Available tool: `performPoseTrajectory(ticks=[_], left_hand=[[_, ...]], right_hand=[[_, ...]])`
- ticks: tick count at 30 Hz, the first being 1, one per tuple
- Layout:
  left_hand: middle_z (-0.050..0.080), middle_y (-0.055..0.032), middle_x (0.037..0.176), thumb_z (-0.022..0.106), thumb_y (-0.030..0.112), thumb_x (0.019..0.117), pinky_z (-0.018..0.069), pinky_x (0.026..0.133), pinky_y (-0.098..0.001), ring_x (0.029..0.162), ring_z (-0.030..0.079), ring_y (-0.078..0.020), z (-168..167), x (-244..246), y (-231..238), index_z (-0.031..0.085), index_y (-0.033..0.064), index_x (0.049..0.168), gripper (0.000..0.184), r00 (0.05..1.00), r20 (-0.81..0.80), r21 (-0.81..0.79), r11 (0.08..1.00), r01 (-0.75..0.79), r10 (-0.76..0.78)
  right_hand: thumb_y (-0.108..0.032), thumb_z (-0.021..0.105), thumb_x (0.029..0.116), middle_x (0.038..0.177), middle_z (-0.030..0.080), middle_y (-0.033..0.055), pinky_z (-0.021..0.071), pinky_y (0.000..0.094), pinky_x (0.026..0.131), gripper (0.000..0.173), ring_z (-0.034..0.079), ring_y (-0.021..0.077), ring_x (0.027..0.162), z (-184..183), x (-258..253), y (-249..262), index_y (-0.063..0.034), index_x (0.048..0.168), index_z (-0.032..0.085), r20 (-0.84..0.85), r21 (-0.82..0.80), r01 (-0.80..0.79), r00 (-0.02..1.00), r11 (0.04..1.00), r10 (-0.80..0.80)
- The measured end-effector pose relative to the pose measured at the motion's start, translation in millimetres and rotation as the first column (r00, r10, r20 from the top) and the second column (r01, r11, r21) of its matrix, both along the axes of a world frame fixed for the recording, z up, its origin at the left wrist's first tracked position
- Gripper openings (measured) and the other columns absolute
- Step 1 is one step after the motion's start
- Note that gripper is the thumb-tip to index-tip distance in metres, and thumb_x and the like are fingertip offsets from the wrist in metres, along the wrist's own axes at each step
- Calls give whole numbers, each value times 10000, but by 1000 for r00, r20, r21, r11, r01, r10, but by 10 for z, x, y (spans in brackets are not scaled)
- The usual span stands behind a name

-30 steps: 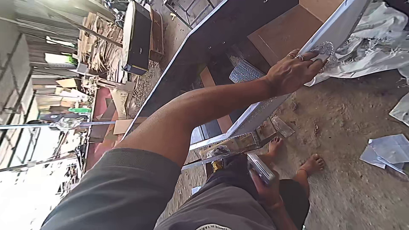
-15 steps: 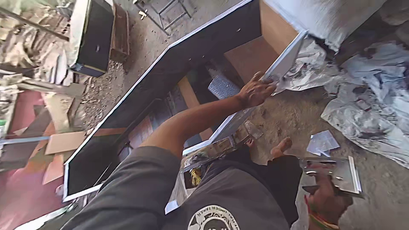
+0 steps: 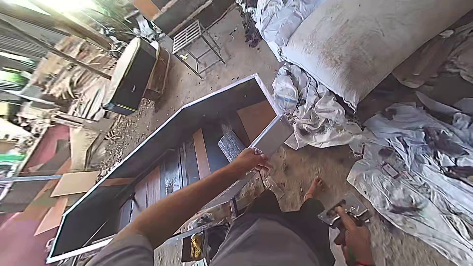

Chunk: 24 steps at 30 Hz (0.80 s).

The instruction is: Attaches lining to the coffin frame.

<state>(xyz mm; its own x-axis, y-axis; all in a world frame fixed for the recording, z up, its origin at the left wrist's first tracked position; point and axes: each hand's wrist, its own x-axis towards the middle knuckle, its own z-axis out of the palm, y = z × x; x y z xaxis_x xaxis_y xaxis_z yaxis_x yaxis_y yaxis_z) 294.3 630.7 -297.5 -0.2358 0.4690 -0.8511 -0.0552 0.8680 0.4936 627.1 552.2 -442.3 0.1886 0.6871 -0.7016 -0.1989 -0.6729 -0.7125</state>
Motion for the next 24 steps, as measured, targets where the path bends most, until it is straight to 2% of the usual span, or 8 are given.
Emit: performPoseTrajectory(ticks=[2,6,11,14,15,18,21,24], left_hand=[[765,-139,970,529,160,1078,615,710,-310,816,760,-208,164,115,436,608,-11,1207,229,997,28,4,997,-71,71],[770,-132,987,490,192,1093,599,678,-308,805,756,-200,389,113,1239,632,5,1193,255,988,-78,92,988,-125,132],[771,-129,1016,479,205,1100,610,714,-311,839,763,-200,667,151,1880,597,2,1226,266,977,-145,151,979,-134,156],[769,-124,910,479,212,1105,576,571,-261,670,739,-164,629,89,2000,585,-3,1203,259,939,-338,75,992,102,-71],[761,-114,887,473,220,1107,564,550,-250,641,725,-149,631,18,1998,577,3,1198,257,926,-337,10,983,184,-170],[725,-70,791,522,229,1087,498,465,-202,535,645,-87,730,-124,2099,607,1,1116,246,942,-216,-7,965,263,-258],[672,-39,747,537,191,1072,466,444,-172,505,587,-54,883,-9,2300,596,16,1087,185,957,-59,120,950,288,-283],[675,-50,739,528,174,1076,495,465,-187,522,608,-66,1026,172,2561,601,5,1043,187,936,37,254,909,330,-350]], right_hand=[[-75,669,937,745,691,28,585,275,575,203,666,97,600,40,273,374,36,1093,599,80,26,-14,997,1000,12],[-89,646,962,740,688,-7,576,240,539,172,655,54,572,170,716,970,27,1073,584,146,106,59,987,993,-74],[-116,657,963,804,673,-1,600,251,671,262,674,54,680,22,1052,1270,22,1156,544,195,115,70,976,991,-92],[-95,676,941,845,657,16,587,254,700,315,658,51,707,-71,1102,1325,39,1191,538,206,56,1,978,998,-13],[-99,684,932,864,662,31,587,257,701,345,659,55,715,-127,1094,1313,46,1207,535,203,43,-29,979,999,20],[-114,655,954,949,638,51,575,254,749,407,652,51,778,-150,956,1295,60,1287,499,151,-45,-132,979,990,138],[-109,648,976,775,676,32,584,284,598,229,649,87,608,-102,667,1374,17,1146,561,75,-106,-174,980,979,183],[-129,696,946,800,685,40,573,295,622,248,639,91,640,-51,306,1538,23,1123,614,27,-81,-297,953,951,300]])
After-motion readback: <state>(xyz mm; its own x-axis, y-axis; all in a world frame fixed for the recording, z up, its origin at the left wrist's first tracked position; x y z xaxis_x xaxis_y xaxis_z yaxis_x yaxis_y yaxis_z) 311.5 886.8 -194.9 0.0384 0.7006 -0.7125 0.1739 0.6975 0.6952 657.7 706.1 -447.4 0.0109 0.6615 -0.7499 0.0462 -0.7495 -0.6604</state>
